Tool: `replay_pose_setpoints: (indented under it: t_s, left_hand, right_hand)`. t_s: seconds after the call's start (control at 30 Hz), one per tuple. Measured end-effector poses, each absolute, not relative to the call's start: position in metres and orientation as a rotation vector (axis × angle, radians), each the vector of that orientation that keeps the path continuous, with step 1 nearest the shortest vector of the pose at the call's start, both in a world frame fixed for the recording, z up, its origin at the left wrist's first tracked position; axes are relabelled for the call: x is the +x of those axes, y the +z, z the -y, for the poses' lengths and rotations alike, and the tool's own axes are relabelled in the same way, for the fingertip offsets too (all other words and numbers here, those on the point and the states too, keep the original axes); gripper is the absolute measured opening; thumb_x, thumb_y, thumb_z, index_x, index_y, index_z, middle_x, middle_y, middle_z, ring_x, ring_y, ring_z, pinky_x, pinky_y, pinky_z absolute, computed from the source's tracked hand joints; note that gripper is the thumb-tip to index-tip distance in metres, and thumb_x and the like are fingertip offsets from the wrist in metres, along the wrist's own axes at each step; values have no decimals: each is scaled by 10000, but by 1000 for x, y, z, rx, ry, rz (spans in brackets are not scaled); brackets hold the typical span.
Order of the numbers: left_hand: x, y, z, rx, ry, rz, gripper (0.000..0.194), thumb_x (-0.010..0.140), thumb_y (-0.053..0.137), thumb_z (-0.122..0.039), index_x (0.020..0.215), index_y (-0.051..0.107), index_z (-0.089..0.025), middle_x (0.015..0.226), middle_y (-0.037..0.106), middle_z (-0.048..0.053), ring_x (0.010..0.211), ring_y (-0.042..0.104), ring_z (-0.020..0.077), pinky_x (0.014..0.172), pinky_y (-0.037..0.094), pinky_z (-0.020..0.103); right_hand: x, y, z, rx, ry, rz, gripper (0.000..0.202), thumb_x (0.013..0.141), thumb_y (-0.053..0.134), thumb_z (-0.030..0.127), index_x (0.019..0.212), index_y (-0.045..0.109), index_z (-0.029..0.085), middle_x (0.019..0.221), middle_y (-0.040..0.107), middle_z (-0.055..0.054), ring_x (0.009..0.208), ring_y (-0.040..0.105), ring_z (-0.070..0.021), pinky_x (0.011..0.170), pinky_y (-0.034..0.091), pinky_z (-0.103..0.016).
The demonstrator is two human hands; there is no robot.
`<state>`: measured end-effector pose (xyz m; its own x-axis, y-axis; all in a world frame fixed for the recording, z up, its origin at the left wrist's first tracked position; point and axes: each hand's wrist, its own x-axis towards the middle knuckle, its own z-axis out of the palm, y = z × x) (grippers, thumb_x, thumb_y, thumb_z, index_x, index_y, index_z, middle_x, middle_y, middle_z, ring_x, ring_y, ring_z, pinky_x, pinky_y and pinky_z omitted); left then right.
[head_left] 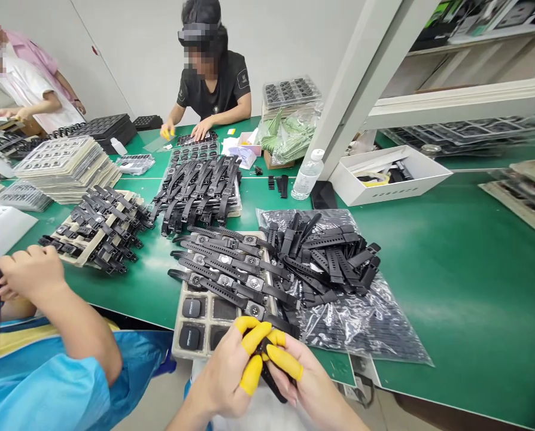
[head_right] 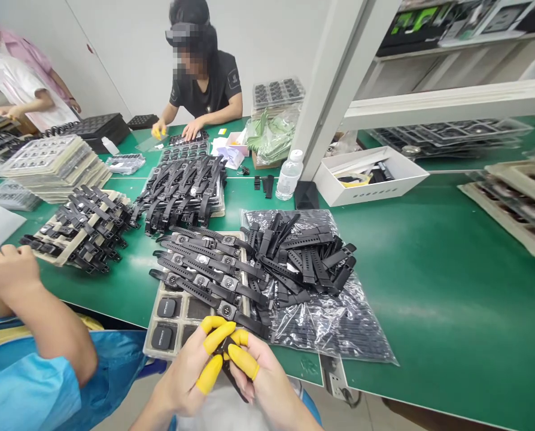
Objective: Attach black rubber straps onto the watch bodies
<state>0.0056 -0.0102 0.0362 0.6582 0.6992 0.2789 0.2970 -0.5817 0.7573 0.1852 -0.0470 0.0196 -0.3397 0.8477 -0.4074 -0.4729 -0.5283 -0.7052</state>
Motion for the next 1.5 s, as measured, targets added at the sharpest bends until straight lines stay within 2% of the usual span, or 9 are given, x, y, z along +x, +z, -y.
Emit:
replay_pose_setpoints:
  t_s: [0.23,0.4,0.63,0.73,0.83,0.9,1.0,1.13,1.5]
  left_hand:
    - [14,46,11,2387,661,-891,467,967,441,-211,1425,500,-144,1176,657,172,1081,623,288,961,582,463]
    - [15,44,12,2615,482,-901,454,921,486,-237,1350,542,-98,1142,690,178,1034,643,297,1039,538,527]
    - [14,57,7,2394,544,-833,430,970,447,-257,1376,525,-142,1146,681,155,1035,654,266,978,581,439]
    - [12,62,8,2342,534,-875,455,1013,455,-275,1453,480,-161,1222,676,157,1081,685,263,932,616,388]
    - [3,63,6,2371,420,-953,464,1037,463,-249,1497,446,-193,1291,676,146,1135,706,257,931,628,373]
    - [-10,65,2,2409,362,-989,466,1043,469,-235,1507,437,-202,1321,679,135,1166,706,248,953,621,365]
    - [-33,72,-11,2475,286,-1039,434,1032,477,-194,1466,490,-193,1275,713,106,1122,718,224,944,609,341]
    - [-62,86,-29,2668,156,-1117,272,1021,477,-150,1176,696,-194,1061,744,95,991,688,240,861,561,373]
    - [-82,71,-74,2573,23,-1164,349,987,398,-47,1112,685,-200,1051,661,67,1019,590,222,985,464,412]
  right_hand:
    - [189,26,44,-1064,2012,613,616,761,732,801,861,588,211,437,309,140,403,143,-54,401,170,-207]
    - [192,23,47,-1122,2080,617,660,690,766,832,852,597,214,471,290,137,435,112,-50,404,155,-200]
    - [199,1,55,-1111,2028,748,648,802,655,829,952,671,198,452,304,111,411,182,-75,408,237,-226]
    - [209,2,52,-1207,1822,979,535,868,667,725,1003,720,211,533,515,24,485,445,-153,519,448,-295]
    - [221,8,45,-1299,1515,1370,406,874,721,608,1053,757,246,842,742,-90,813,681,-299,766,564,-406]
    - [228,14,39,-1309,1405,1601,345,942,651,552,1077,759,253,975,771,-112,912,707,-326,803,562,-420]
    - [235,23,31,-1302,1265,1841,313,1030,533,463,1101,736,236,947,755,-98,826,712,-275,731,541,-375]
    - [234,32,26,-1323,952,2028,325,1062,464,386,1084,726,194,915,694,-91,692,664,-207,613,486,-322]
    - [200,18,10,-1460,495,2179,282,1073,436,265,1160,688,174,980,774,-125,764,720,-243,600,482,-325]
